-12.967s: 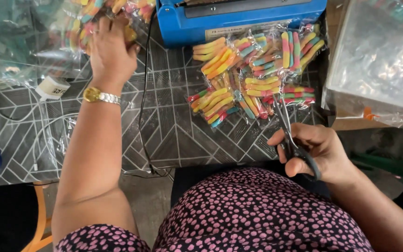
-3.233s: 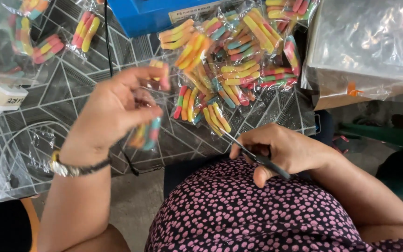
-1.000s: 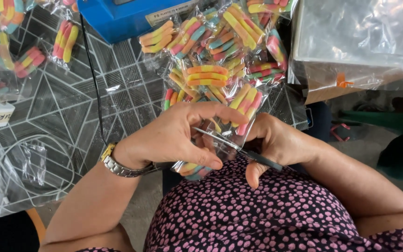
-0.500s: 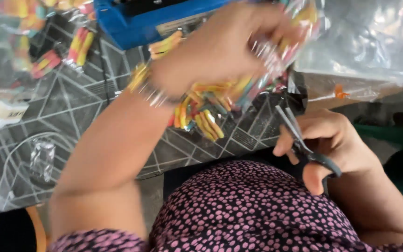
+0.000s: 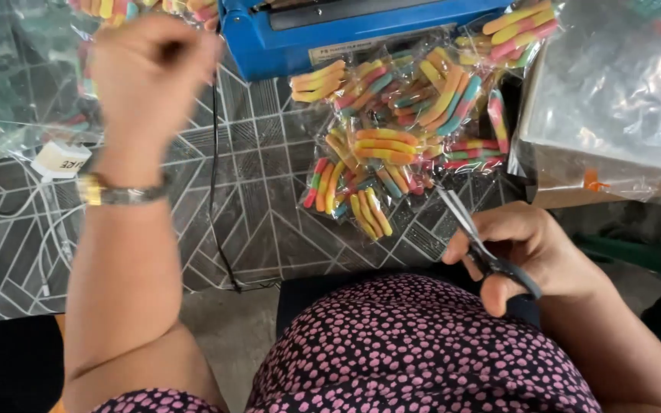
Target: Trimming the excess plastic packaging from individually wrapped candy strips using scissors at a packaging workstation.
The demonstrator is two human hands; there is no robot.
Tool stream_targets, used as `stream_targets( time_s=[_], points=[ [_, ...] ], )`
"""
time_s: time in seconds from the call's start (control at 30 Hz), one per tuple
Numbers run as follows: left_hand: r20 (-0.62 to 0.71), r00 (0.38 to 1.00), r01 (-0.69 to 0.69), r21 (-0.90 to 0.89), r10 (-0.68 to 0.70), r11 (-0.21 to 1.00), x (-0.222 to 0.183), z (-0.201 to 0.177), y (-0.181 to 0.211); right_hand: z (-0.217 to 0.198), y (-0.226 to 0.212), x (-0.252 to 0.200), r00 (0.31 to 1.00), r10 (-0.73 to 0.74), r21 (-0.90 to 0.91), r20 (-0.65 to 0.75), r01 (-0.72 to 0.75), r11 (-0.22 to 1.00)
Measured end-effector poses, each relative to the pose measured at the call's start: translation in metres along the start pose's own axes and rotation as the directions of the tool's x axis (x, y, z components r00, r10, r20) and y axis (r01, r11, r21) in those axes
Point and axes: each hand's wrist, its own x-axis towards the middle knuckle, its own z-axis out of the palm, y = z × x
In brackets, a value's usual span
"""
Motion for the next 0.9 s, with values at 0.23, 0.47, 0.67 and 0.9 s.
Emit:
stream_targets(
  time_s=[0.23, 0.47, 0.67, 0.9],
  points=[
    [0.205, 0.895, 0.347, 0.241, -0.397, 0.906, 0.010, 0.028, -0.079, 0.017, 0.001, 0.015, 0.993, -0.026, -0.030, 0.119, 0.030, 0.999],
    [0.332, 0.770, 0.461, 0.302, -0.545, 0.834, 0.025, 0.009, -0.060, 0.016, 0.002, 0.010, 0.992, 0.058, -0.159, 0.111, -0.040, 0.986],
    [0.444, 0.676, 0.637, 0.049, -0.588, 0.770, 0.013, -0.049, 0.038, 0.013, 0.001, 0.016, 0.985, 0.098, -0.151, 0.140, -0.076, 0.986],
    [0.516, 0.814, 0.498, -0.380, -0.268, 0.779, -0.023, -0.043, 0.112, 0.027, -0.007, 0.041, 0.957, 0.141, -0.252, 0.254, -0.075, 0.965]
  ],
)
